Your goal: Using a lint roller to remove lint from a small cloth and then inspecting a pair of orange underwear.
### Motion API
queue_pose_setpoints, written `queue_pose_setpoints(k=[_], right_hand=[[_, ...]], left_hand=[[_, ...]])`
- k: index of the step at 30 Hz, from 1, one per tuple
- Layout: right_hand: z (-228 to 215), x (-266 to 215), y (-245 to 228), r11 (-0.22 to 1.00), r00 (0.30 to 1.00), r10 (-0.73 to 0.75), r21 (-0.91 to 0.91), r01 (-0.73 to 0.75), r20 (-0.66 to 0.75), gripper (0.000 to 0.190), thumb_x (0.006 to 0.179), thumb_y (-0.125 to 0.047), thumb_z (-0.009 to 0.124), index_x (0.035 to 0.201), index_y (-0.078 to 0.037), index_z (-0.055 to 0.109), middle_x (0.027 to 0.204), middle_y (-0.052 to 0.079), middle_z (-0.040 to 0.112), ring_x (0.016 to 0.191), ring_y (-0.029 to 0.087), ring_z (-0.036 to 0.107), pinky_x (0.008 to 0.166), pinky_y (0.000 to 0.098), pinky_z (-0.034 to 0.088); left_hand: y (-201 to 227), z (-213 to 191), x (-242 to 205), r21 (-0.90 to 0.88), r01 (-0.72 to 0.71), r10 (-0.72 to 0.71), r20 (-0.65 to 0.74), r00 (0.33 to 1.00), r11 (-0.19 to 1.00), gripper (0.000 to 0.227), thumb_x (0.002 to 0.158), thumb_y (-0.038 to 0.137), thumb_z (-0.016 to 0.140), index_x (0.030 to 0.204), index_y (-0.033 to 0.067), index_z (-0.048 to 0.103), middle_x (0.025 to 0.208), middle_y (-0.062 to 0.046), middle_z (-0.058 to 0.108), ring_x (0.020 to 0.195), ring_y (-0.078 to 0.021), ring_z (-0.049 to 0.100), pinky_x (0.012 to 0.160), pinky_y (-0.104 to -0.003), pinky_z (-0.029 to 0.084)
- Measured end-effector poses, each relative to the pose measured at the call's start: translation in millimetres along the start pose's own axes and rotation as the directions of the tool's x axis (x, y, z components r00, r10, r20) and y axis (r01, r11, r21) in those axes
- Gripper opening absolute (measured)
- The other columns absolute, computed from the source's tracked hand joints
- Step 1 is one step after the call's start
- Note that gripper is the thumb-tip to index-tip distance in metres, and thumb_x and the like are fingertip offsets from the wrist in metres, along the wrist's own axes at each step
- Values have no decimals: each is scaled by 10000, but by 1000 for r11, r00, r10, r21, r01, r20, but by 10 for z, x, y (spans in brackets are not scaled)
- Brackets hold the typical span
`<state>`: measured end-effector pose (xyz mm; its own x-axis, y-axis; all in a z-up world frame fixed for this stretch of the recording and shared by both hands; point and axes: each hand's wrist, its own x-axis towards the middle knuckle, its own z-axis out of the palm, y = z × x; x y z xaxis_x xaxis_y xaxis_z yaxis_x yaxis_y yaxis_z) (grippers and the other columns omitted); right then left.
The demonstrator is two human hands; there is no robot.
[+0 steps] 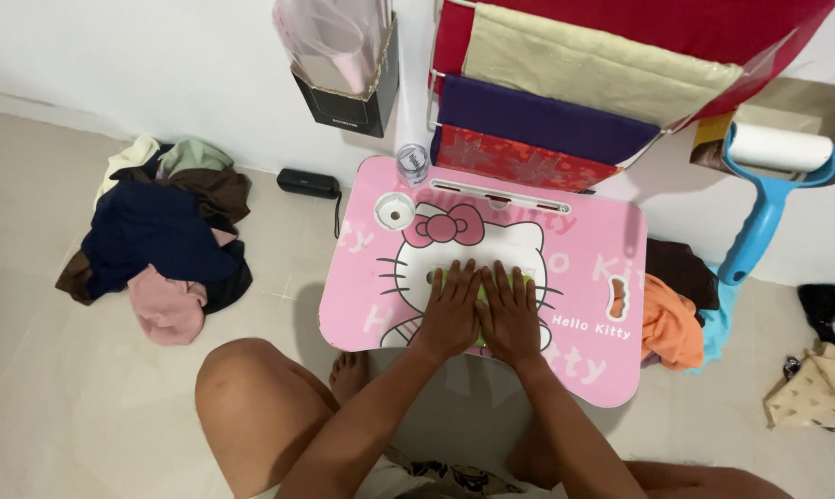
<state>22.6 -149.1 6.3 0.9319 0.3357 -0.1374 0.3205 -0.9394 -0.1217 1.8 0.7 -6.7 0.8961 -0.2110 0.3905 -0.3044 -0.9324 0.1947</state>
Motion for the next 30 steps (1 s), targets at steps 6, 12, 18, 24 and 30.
queue_pose_setpoints(k=[6,12,18,24,30], right_hand=[[127,9,68,997,983,-70,-3,71,-171,652,1088,-566,209,1668,-270,176,1733,-17,135,1563,322,132,1273,495,25],[86,11,136,973,985,-58,211,92,-161,634,1105,-496,229,1676,-231,153,1724,-28,179,1568,317,143,1280,505,39],[-69,-51,60,940,911,77,335,69,-406,677,1051,-467,451,1625,-129,324,1710,157,223,1554,425,172,1234,619,23],[746,103,571,729,748,633,481,-487,-202,847,775,-568,785,1479,-180,518,1343,67,554,1240,357,504,1024,579,395],[304,207,644,364,777,629,870,-333,34,538,688,-329,960,1079,-98,671,869,4,628,788,183,638,655,325,480]], left_hand=[[-41,70,-15,-51,24,-18,115,993,998,651,1004,360,390,1598,98,335,1701,-110,244,1564,-342,196,1264,-562,80],[-57,71,-38,-117,24,-13,90,996,993,648,1012,367,408,1596,92,356,1712,-109,228,1565,-332,198,1263,-551,78],[-20,-76,-5,-158,46,-17,176,984,986,793,993,536,476,1630,106,281,1717,-124,185,1576,-343,144,1267,-558,9],[-40,-208,24,-288,119,-50,236,970,950,810,1023,618,410,1621,87,278,1698,-127,245,1579,-310,168,1276,-519,-18],[-38,-378,27,-442,168,-74,222,972,881,799,1047,615,376,1627,77,260,1669,-154,305,1576,-323,180,1281,-502,2]])
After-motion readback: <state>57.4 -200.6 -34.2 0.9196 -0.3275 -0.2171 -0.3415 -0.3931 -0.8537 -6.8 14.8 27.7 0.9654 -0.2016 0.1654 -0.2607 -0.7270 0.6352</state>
